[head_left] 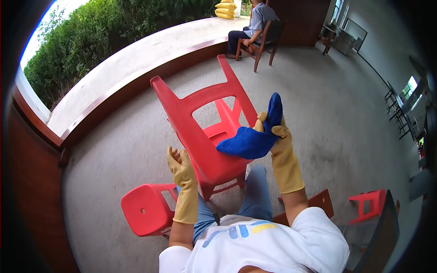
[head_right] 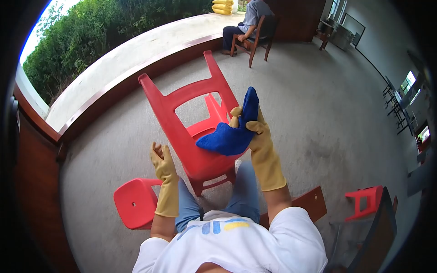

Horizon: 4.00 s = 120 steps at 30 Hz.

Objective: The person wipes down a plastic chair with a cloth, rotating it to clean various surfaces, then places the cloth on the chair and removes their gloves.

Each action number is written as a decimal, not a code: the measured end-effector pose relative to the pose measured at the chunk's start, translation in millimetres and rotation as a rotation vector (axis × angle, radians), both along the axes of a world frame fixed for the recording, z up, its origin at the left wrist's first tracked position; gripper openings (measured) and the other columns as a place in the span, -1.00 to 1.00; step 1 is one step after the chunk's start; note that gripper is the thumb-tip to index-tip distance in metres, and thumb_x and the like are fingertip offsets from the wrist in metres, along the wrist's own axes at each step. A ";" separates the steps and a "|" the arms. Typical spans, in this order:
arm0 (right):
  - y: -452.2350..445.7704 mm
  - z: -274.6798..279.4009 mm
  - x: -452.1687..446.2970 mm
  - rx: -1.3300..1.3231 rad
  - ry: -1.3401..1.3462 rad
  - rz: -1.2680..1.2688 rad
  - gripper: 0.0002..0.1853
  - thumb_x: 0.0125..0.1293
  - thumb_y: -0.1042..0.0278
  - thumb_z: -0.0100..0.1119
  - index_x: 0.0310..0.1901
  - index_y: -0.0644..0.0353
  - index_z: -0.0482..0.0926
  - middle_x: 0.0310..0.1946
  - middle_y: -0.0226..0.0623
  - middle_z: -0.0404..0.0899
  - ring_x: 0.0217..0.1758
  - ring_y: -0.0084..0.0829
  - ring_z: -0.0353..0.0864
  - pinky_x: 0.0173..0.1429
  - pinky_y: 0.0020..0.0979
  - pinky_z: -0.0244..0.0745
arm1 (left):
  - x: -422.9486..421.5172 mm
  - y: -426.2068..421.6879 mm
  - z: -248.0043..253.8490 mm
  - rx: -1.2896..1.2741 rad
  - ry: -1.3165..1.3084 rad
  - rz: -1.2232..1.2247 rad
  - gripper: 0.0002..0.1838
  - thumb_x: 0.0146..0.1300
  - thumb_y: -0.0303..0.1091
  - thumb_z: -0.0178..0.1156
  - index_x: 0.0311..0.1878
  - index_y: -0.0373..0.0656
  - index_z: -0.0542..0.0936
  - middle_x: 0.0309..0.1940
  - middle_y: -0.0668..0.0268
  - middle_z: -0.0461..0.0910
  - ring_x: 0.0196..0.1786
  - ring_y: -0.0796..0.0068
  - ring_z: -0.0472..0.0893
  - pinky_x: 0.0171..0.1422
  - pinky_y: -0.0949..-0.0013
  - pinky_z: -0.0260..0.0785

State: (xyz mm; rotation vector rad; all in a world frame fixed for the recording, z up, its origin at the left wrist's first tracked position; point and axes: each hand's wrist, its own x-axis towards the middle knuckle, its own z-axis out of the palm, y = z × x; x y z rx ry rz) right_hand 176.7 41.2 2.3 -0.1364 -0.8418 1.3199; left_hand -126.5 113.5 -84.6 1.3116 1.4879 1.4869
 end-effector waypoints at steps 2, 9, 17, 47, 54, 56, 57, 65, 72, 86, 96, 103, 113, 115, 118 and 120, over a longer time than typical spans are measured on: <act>-6.7 11.8 -7.6 -0.014 -0.047 -0.064 -0.09 0.13 0.52 0.25 0.60 -0.08 0.29 0.19 -0.05 0.57 0.00 -0.17 0.68 0.18 -0.07 0.62 | 5.6 -12.2 32.6 0.229 0.167 -0.034 -0.31 0.47 -0.25 0.36 0.57 -0.21 0.36 0.33 0.09 0.56 0.30 0.25 0.62 0.38 0.22 0.52; -22.2 56.9 -30.7 0.115 -0.517 -0.310 -0.11 0.21 0.47 0.33 0.57 0.23 0.16 0.22 0.00 0.58 0.11 -0.23 0.70 0.22 -0.15 0.64 | 60.4 -48.3 139.8 0.252 0.294 -0.842 -0.12 0.08 -0.42 0.65 0.50 -0.09 0.48 0.57 0.05 0.40 0.53 0.00 0.50 0.51 0.11 0.47; -29.5 65.8 -28.2 -0.041 -0.498 -0.826 -0.05 0.39 0.19 0.43 0.64 0.08 0.01 0.45 -0.01 0.42 0.36 -0.19 0.62 0.36 -0.16 0.65 | 75.0 -27.7 115.7 0.568 0.108 -0.668 -0.62 -0.02 -0.60 0.62 -0.39 -0.32 0.50 0.17 -0.08 0.74 0.22 0.00 0.75 0.25 0.19 0.59; -40.1 28.6 -59.1 -0.123 0.372 -0.016 -0.12 0.39 0.21 0.28 0.68 -0.04 0.10 0.40 -0.07 0.56 0.38 -0.02 0.65 0.50 0.05 0.56 | 116.7 -121.7 100.4 1.059 0.478 -0.756 -0.74 -0.04 -0.53 0.39 -0.29 -0.14 0.53 0.42 -0.05 0.54 0.34 0.08 0.65 -0.24 0.22 0.60; -47.5 28.5 -68.7 -0.261 -0.241 -0.520 -0.18 0.45 0.25 0.16 0.68 -0.04 0.07 0.52 -0.05 0.38 0.49 -0.13 0.50 0.56 -0.02 0.47 | 106.1 -81.3 119.7 0.774 -0.143 -0.658 -0.69 0.15 -0.71 0.38 -0.17 -0.28 0.44 0.26 -0.30 0.61 0.20 -0.08 0.76 0.17 0.15 0.65; -53.9 22.0 -91.7 -0.175 -0.185 -0.506 -0.10 0.54 0.03 0.21 0.73 -0.08 -0.09 0.59 -0.12 0.27 0.58 -0.17 0.39 0.62 -0.10 0.39 | 105.1 -71.8 124.6 0.781 -0.159 -0.587 -0.68 0.17 -0.71 0.37 -0.15 -0.28 0.41 0.26 -0.29 0.61 0.20 -0.06 0.76 0.20 0.10 0.65; -52.7 12.0 -102.2 -0.102 -0.081 -0.443 -0.05 0.53 -0.04 0.24 0.74 -0.10 -0.12 0.60 -0.14 0.26 0.59 -0.18 0.37 0.63 -0.12 0.37 | 108.5 -72.3 124.9 0.805 -0.148 -0.537 -0.68 0.17 -0.71 0.37 -0.15 -0.28 0.41 0.25 -0.29 0.61 0.20 -0.07 0.76 0.19 0.11 0.65; -27.4 6.7 -93.3 -0.259 0.090 -0.210 -0.20 0.56 -0.02 0.22 0.65 0.01 0.07 0.41 -0.18 0.44 0.42 -0.22 0.53 0.51 -0.15 0.49 | 107.6 -91.9 106.8 0.677 -0.132 -0.914 -0.38 0.38 -0.23 0.38 0.32 -0.49 0.45 0.56 -0.38 0.25 0.58 -0.24 0.36 0.63 0.04 0.19; -50.6 2.8 -76.6 -0.348 0.085 -0.210 -0.38 0.60 0.07 0.17 0.55 0.14 0.28 0.22 -0.20 0.63 0.24 -0.25 0.69 0.38 -0.16 0.63 | 98.0 -87.6 118.8 0.673 0.105 -0.807 -0.24 0.22 -0.27 0.53 0.39 -0.43 0.46 0.43 -0.26 0.44 0.47 -0.27 0.50 0.56 -0.04 0.34; -91.6 4.7 15.3 -0.593 -1.230 -0.849 -0.07 0.19 0.41 0.38 0.64 0.14 0.24 0.20 -0.03 0.67 0.16 -0.17 0.74 0.33 -0.24 0.62 | 128.7 -32.5 91.9 0.165 0.865 -0.727 -0.37 0.34 -0.14 0.39 0.39 -0.21 0.50 0.09 0.05 0.72 0.08 -0.05 0.73 0.13 0.01 0.59; -77.2 41.7 8.0 -0.369 -2.200 -0.276 -0.19 0.14 0.37 0.39 0.51 0.06 0.48 0.10 -0.03 0.71 0.17 0.05 0.71 0.28 -0.07 0.61 | 85.3 -1.6 86.1 -0.033 0.296 -0.840 -0.57 0.59 -0.20 0.24 0.34 -0.29 0.64 -0.38 0.42 0.58 -0.30 0.72 0.46 -0.20 0.49 0.37; -59.2 61.1 -0.2 -0.276 -2.338 0.001 -0.17 0.12 0.37 0.36 0.53 0.09 0.48 0.02 -0.11 0.72 0.08 -0.05 0.76 0.18 -0.12 0.68 | 43.4 23.6 112.0 -0.012 0.402 -0.837 -0.57 0.61 -0.12 0.18 0.31 -0.25 0.67 -0.12 0.23 0.81 0.00 0.51 0.74 0.15 0.44 0.53; -46.6 53.6 3.1 -0.114 -2.386 -0.002 -0.24 0.15 0.33 0.40 0.47 0.14 0.53 -0.11 -0.09 0.68 -0.07 -0.05 0.76 0.07 -0.11 0.66 | 20.0 46.8 70.0 0.717 0.553 -0.820 -0.83 0.34 -0.45 0.36 -0.03 -0.20 0.73 -0.54 0.19 0.68 -0.33 0.11 0.72 0.24 0.14 0.55; -39.9 62.6 2.0 -0.090 -2.429 0.063 -0.23 0.15 0.32 0.40 0.48 0.10 0.52 -0.13 -0.10 0.68 -0.08 -0.05 0.76 0.05 -0.11 0.66 | 21.2 46.2 68.3 0.696 0.562 -0.802 -0.84 0.36 -0.42 0.35 -0.04 -0.18 0.73 -0.55 0.19 0.66 -0.35 0.11 0.71 0.28 0.12 0.54; -20.0 67.5 -11.6 0.017 -2.503 0.123 -0.22 0.15 0.31 0.42 0.50 0.05 0.51 -0.15 -0.10 0.67 -0.11 -0.07 0.76 0.00 -0.10 0.66 | 25.2 43.2 71.4 0.677 0.582 -0.785 -0.87 0.39 -0.37 0.32 -0.07 -0.17 0.73 -0.58 0.19 0.64 -0.37 0.12 0.69 0.32 0.10 0.51; -11.6 76.5 -24.4 0.008 -2.517 0.149 -0.21 0.17 0.31 0.42 0.52 -0.01 0.50 -0.15 -0.10 0.67 -0.13 -0.06 0.76 -0.03 -0.09 0.65 | 23.7 41.7 71.9 0.665 0.603 -0.772 -0.87 0.41 -0.34 0.31 -0.10 -0.16 0.73 -0.60 0.19 0.63 -0.38 0.13 0.69 0.35 0.08 0.50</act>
